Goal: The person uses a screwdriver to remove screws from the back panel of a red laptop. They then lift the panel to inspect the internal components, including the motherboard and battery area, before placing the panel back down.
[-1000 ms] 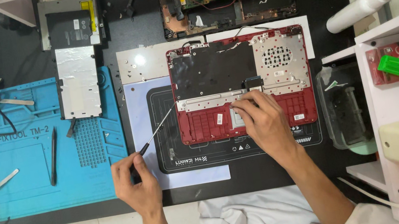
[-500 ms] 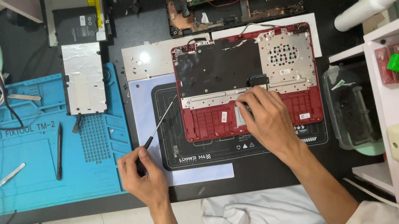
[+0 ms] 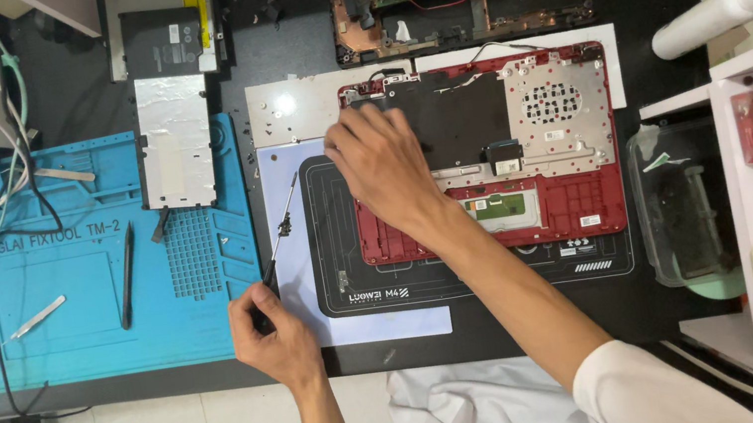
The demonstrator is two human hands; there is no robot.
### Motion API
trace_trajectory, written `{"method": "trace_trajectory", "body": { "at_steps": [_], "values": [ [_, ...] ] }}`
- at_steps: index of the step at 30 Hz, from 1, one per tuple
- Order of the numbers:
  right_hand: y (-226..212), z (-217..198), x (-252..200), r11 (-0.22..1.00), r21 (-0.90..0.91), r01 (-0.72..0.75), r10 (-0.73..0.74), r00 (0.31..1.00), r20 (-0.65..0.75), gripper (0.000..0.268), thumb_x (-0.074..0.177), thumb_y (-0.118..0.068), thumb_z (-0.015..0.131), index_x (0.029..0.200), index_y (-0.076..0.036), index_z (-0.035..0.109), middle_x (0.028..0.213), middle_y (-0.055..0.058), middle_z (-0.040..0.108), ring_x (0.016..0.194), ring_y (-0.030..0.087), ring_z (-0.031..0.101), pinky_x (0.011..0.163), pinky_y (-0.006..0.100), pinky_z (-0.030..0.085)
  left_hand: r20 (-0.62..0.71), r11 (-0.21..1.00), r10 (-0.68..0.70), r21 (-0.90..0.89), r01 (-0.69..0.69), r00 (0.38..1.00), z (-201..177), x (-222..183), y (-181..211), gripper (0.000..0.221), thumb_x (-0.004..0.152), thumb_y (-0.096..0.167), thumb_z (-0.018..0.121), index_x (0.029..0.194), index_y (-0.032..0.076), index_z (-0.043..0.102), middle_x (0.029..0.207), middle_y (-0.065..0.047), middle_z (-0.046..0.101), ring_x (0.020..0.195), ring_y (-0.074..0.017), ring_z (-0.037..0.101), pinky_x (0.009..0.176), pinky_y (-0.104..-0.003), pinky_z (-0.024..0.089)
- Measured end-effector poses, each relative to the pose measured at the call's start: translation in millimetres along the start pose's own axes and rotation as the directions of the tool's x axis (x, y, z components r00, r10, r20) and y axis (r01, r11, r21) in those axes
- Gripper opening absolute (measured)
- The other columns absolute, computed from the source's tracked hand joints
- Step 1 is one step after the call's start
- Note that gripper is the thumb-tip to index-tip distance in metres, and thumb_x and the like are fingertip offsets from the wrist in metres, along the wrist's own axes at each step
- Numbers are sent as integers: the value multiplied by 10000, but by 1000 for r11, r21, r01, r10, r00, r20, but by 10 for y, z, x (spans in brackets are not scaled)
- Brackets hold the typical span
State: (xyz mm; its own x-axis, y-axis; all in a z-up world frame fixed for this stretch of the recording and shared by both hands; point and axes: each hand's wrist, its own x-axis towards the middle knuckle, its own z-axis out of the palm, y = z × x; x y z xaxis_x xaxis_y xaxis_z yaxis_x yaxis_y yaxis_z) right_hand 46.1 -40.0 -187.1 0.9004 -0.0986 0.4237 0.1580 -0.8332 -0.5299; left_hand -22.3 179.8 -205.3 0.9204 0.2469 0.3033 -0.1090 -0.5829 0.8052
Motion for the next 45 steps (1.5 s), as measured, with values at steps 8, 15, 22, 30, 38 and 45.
{"method": "trace_trajectory", "body": {
  "at_steps": [8, 15, 22, 30, 38, 45],
  "values": [
    [-110, -124, 223, 993, 117, -14, 16, 1000, -16, 70, 924, -118, 730, 911, -65, 686, 938, 68, 657, 939, 266, 619, 852, 421, 436, -3, 997, -73, -17, 73, 997, -10, 6, 9, 211, 1081, 162, 625, 951, -2, 652, 811, -7, 553, 706, -106, 457, 613, -262, 353],
    [-1022, -1787, -437, 704, 706, 77, 62, 984, -169, 184, 729, -47, 670, 624, -14, 523, 660, 69, 572, 659, 219, 647, 673, 405, 589, 19, 999, -24, 45, 23, 1000, -20, 15, 35, 204, 1074, 157, 644, 957, -8, 667, 814, -22, 571, 707, -120, 461, 618, -280, 352],
    [-1120, -2166, -737, 478, 868, -135, 80, 991, 110, 276, 848, -160, 677, 671, 10, 551, 798, 119, 684, 769, 291, 713, 734, 399, 647, 40, 999, -9, 50, 7, 999, -22, -22, -42, 225, 1116, 165, 648, 973, -9, 653, 837, -35, 575, 728, -136, 493, 655, -288, 381],
    [-931, -2401, -964, 644, 760, -86, 33, 996, 84, 257, 808, -121, 720, 631, -29, 559, 749, 84, 693, 750, 289, 767, 655, 353, 659, 36, 976, 197, 93, -199, 980, -2, -51, 87, 154, 1153, 102, 654, 1058, -20, 653, 929, -67, 600, 829, -188, 541, 733, -317, 422],
    [-56, -2194, -216, 975, 217, 56, -18, 984, -177, 419, 687, -66, 877, 1056, 19, 699, 1022, 165, 692, 936, 332, 662, 819, 410, 537, 214, 818, 576, -154, -555, 789, 312, 517, 1068, 96, 1009, 22, 775, 1073, 31, 704, 989, -75, 669, 907, -250, 582, 782, -348, 467],
    [320, -2302, -7, 963, 267, -46, 75, 992, -100, 285, 854, 20, 843, 1124, -39, 772, 1026, 89, 742, 907, 203, 731, 794, 298, 561, 214, 663, 745, -332, -671, 631, 612, 984, 1991, 181, 964, 18, 827, 1097, 61, 713, 991, -71, 654, 925, -246, 589, 815, -346, 474]
  ]
}}
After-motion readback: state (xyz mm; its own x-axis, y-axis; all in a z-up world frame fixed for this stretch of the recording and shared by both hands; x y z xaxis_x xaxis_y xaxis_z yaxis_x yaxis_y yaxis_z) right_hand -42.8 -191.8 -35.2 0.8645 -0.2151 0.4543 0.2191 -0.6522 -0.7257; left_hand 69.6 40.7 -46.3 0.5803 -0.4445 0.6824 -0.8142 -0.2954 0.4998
